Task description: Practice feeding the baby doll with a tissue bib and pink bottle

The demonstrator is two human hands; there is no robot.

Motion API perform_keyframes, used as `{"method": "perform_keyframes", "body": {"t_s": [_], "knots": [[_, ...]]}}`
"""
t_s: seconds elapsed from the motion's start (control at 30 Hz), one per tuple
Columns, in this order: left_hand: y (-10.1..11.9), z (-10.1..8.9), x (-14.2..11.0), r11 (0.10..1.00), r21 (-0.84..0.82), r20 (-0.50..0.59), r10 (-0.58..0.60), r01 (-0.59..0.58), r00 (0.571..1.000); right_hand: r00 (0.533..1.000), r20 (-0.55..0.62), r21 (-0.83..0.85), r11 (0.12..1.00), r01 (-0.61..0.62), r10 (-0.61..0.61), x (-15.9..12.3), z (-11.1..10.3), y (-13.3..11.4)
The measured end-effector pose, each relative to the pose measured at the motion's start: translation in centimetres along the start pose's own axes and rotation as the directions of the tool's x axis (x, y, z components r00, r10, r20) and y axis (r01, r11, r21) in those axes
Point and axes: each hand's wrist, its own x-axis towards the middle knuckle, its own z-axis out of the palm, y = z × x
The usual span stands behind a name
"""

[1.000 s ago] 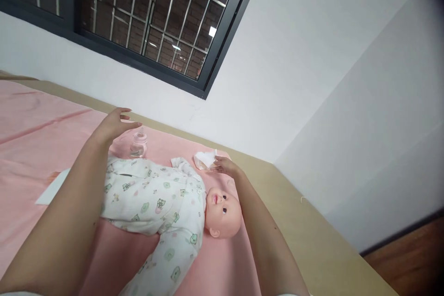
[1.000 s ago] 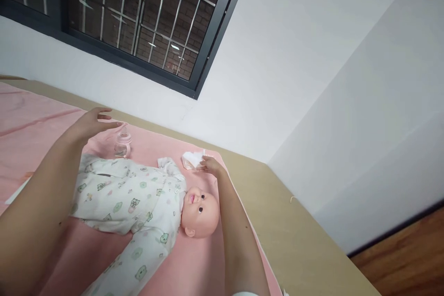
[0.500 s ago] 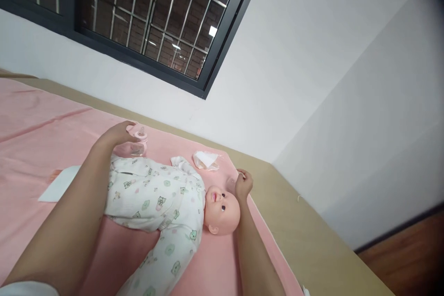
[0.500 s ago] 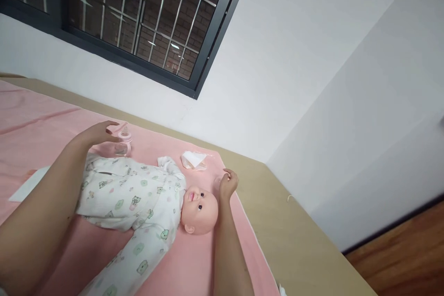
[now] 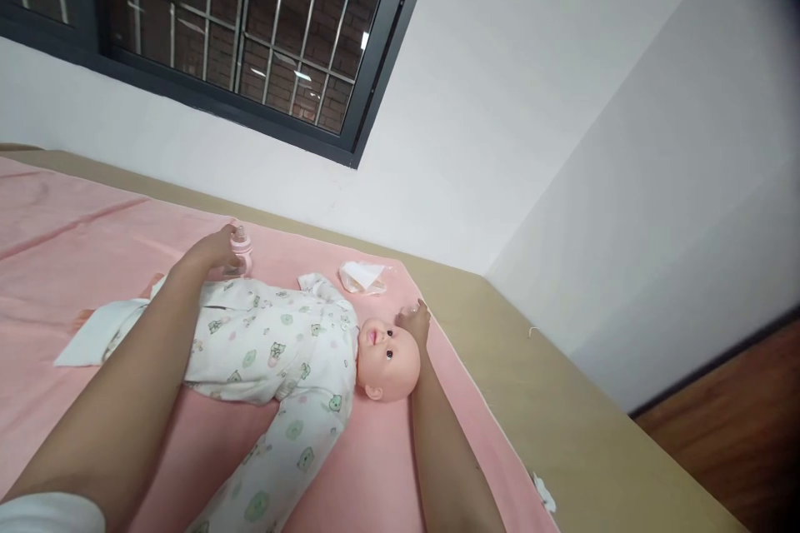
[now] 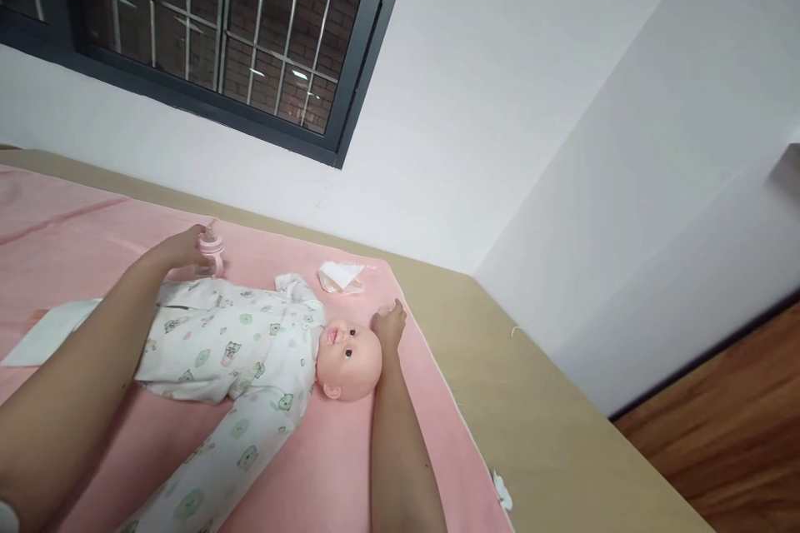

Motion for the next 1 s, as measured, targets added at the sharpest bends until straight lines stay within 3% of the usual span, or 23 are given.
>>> {"method": "perform_keyframes", "body": {"t_s": [0.17,0.4,0.5,0.63,0.77,0.87,1.0], "knots": [[0.7,-0.3,-0.4,0.988,0.144,0.000,-0.049,0.049,0.999,0.999,-0.022,-0.038,0.998,-0.051,0.050,-0.4,-0.5,-0.2],[1.1,-0.3,-0.9,0.984,0.173,-0.006,-0.035,0.035,0.999,0.996,-0.029,-0.004,0.996,-0.085,0.084,-0.6,-0.8,-0.3],[2.4,-0.4,-1.2,0.997,0.072,-0.001,-0.033,0.033,0.999,0.994,-0.046,0.062,0.994,-0.093,0.096,-0.6,-1.0,-0.4],[6.2,-0.6,-2.0,0.979,-0.204,0.020,-0.019,0.023,1.000,0.994,-0.029,0.234,0.968,-0.094,0.104,-0.6,-1.8,-1.3],[10.9,-0.2,-3.1,0.946,-0.319,0.030,0.072,-0.058,0.997,0.999,0.022,0.475,0.880,-0.033,0.026,-0.5,-3.3,-3.9],[13.8,0.8,-4.2,0.932,-0.337,0.027,0.154,-0.136,0.988,0.993,0.049,0.636,0.770,0.054,-0.111,-1.3,-5.1,-7.2],[16.7,2.8,-5.9,0.928,-0.301,-0.011,0.224,-0.217,0.974,0.922,0.001,0.788,0.568,0.237,-0.386,-4.2,-7.7,-12.0]]}}
